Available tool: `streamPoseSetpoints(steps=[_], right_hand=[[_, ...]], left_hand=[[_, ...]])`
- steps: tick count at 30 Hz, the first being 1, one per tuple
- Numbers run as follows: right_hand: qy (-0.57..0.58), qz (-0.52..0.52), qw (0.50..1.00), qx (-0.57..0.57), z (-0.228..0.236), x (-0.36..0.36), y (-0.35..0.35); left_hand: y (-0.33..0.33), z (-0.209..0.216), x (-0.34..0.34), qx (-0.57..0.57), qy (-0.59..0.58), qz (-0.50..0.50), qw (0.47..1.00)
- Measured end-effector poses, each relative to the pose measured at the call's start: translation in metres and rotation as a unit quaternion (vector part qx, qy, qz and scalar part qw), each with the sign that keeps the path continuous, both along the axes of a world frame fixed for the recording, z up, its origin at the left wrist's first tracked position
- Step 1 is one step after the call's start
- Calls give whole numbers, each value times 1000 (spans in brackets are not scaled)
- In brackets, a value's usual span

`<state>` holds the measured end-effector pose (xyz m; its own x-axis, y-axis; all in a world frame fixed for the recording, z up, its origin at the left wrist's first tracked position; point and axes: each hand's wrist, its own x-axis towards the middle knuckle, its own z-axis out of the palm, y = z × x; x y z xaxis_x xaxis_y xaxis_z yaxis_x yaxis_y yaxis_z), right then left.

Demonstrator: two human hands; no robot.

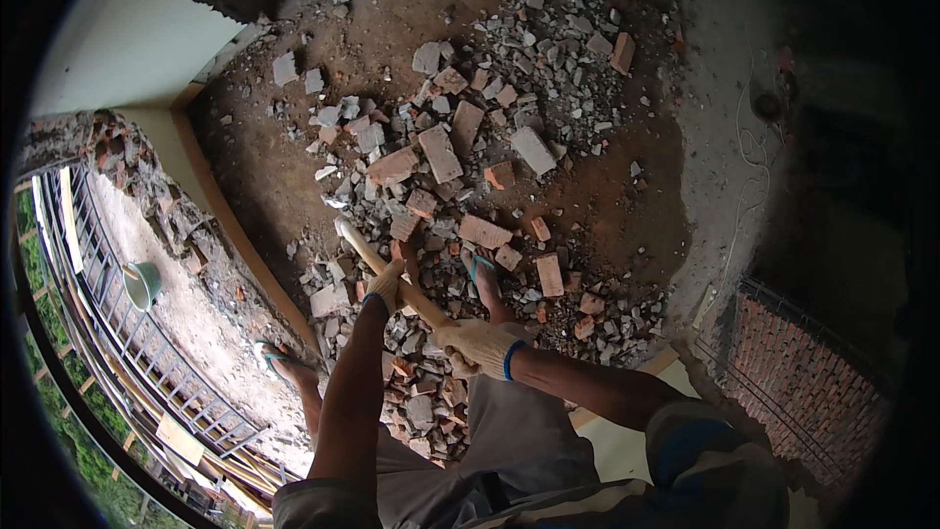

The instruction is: The person uses a pickaxe to break and gather construction debris on the floor. They repeatedly strike and push rubble into a pile near a partially demolished wall.

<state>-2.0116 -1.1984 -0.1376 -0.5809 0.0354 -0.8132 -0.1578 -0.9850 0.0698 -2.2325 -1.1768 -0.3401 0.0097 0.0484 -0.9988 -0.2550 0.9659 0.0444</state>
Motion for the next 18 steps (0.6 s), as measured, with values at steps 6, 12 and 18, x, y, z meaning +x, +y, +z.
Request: streamPoseSetpoints(steps=[6,12,18], right_hand=[[7,61,998,-7,65,134,54],[-90,209,958,175,171,322,75],[-533,586,461,400,190,472,84]], left_hand=[[40,-27,69,33,-25,206,978],[121,-19,185,29,-41,205,977],[144,66,378,96,-233,412,876]])
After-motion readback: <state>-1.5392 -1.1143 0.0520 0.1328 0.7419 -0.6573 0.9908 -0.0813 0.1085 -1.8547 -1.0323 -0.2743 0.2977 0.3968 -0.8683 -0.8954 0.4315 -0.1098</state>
